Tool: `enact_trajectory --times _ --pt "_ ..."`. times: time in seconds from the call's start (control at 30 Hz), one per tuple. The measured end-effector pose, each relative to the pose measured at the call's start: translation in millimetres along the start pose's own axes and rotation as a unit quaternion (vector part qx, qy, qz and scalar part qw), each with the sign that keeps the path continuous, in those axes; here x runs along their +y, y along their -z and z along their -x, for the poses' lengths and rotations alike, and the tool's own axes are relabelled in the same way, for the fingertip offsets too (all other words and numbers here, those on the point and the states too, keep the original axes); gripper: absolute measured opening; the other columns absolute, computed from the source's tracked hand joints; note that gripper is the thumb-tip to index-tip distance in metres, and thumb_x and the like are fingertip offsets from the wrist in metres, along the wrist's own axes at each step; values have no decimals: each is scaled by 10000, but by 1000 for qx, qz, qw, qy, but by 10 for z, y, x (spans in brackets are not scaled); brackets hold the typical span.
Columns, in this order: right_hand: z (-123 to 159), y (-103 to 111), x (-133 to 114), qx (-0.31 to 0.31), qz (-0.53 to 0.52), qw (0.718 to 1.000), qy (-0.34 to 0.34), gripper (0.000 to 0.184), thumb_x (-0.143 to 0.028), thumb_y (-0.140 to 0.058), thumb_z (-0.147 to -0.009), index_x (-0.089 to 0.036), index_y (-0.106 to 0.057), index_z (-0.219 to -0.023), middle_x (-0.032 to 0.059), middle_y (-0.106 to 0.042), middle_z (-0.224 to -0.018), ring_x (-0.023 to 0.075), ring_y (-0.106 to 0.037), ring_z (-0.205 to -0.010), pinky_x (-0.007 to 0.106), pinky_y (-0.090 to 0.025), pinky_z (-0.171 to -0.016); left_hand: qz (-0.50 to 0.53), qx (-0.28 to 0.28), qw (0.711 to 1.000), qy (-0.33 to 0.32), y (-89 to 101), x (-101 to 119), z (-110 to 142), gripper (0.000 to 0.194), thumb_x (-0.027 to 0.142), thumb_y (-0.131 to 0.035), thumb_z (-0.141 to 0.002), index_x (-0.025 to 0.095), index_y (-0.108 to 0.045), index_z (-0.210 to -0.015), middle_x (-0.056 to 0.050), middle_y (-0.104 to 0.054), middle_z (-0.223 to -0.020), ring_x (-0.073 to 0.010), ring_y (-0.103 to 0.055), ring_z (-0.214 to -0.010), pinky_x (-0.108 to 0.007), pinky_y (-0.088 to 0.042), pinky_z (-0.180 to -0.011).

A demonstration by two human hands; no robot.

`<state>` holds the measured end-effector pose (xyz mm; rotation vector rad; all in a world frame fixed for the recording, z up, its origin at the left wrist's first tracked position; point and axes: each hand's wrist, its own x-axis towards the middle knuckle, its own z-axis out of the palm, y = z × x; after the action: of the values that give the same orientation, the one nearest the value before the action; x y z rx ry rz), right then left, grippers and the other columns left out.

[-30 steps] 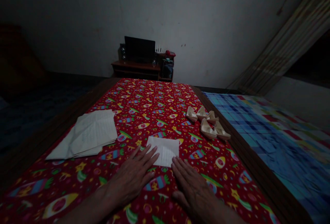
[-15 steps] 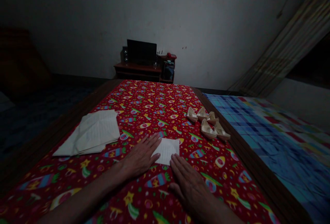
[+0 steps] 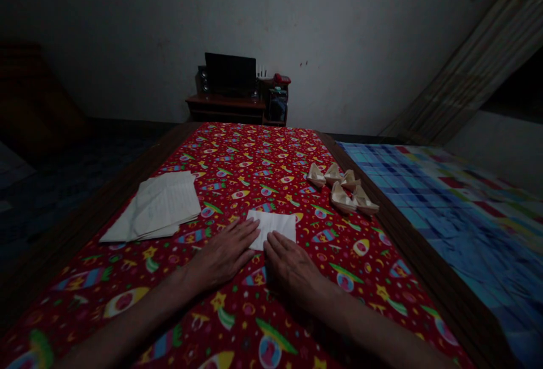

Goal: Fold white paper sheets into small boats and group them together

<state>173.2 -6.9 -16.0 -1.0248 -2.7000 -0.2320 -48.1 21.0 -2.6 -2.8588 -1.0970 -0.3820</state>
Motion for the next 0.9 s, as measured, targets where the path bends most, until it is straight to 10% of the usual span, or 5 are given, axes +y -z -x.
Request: enact_trajectory --times 0.53,0.9 --pt "-267 33 52 -40 37 997 -44 220 -83 -482 -828 -124 -537 -1037 151 -606 -1043 243 -572 -996 373 -498 -839 64 -17 998 -1 88 -48 -110 489 306 -507 -874 184 -418 -1339 -99 -468 -1376 -217 -391 -1297 -415 -288 -1103" --pt "-184 145 607 127 -89 986 55 212 -198 -462 -903 -190 -615 -1050 94 -640 -1146 182 -555 -1113 401 -404 -965 12 80 995 -57 75 -186 -153 349 144 -399 -898 173 -536 -1218 -100 -570 -1263 -227 -483 -1208 -438 -391 -1014"
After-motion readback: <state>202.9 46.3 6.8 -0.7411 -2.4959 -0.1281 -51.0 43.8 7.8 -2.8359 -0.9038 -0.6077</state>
